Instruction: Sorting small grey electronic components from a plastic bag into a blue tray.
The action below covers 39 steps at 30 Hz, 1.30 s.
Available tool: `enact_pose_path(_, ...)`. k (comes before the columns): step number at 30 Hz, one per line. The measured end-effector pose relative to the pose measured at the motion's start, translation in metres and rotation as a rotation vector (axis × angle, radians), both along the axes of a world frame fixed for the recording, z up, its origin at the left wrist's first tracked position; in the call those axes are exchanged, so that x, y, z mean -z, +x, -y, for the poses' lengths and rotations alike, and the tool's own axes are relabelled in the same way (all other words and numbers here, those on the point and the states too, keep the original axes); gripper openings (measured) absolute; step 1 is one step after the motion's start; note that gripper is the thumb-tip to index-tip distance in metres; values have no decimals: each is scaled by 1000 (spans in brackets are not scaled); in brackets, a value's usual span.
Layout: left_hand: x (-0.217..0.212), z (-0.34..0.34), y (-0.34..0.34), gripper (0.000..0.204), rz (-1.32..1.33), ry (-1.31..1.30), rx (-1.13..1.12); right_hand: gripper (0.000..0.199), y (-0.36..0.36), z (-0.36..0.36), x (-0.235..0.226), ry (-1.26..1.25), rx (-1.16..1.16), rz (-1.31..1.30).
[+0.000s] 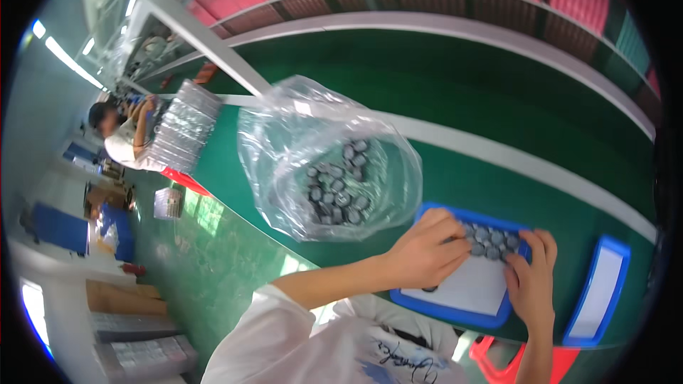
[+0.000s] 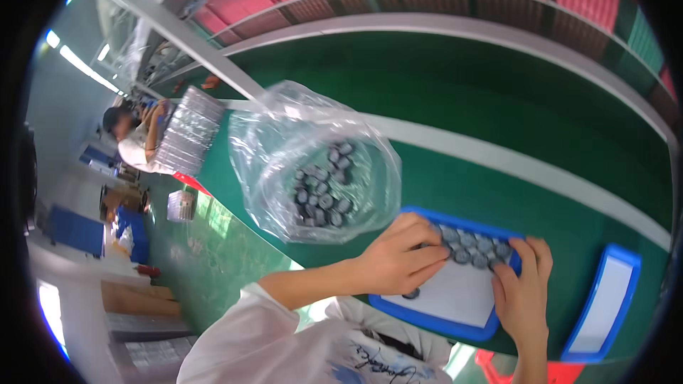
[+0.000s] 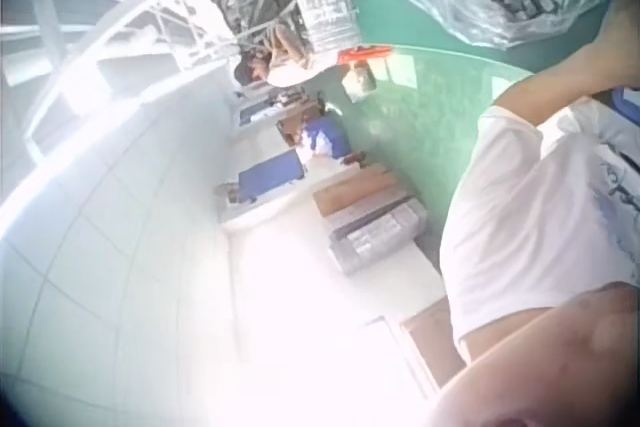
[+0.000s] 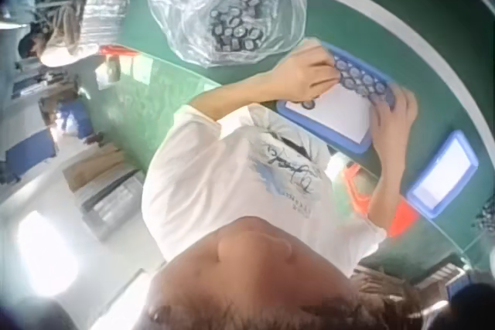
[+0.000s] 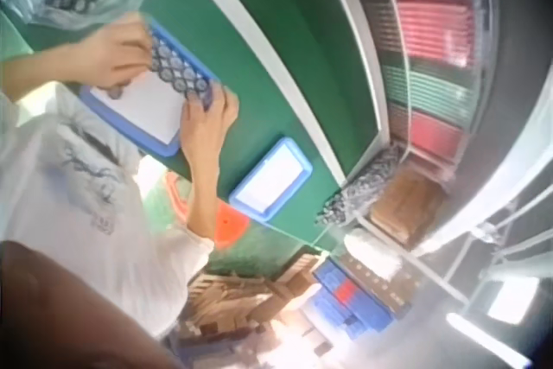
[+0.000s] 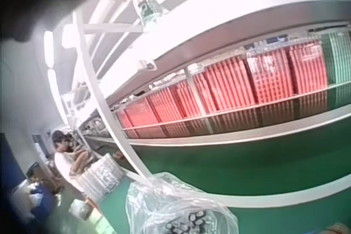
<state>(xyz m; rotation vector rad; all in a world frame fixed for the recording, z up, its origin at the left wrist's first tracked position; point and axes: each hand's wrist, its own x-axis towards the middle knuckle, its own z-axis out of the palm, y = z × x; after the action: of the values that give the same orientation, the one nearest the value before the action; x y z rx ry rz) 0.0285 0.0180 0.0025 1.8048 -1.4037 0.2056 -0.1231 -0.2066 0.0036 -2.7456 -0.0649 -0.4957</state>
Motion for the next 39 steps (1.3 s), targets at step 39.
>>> enact_pose_path(39, -18, -188, 106, 22, -173, 192, -593, 42, 222, -139, -19, 1348, -470, -660)
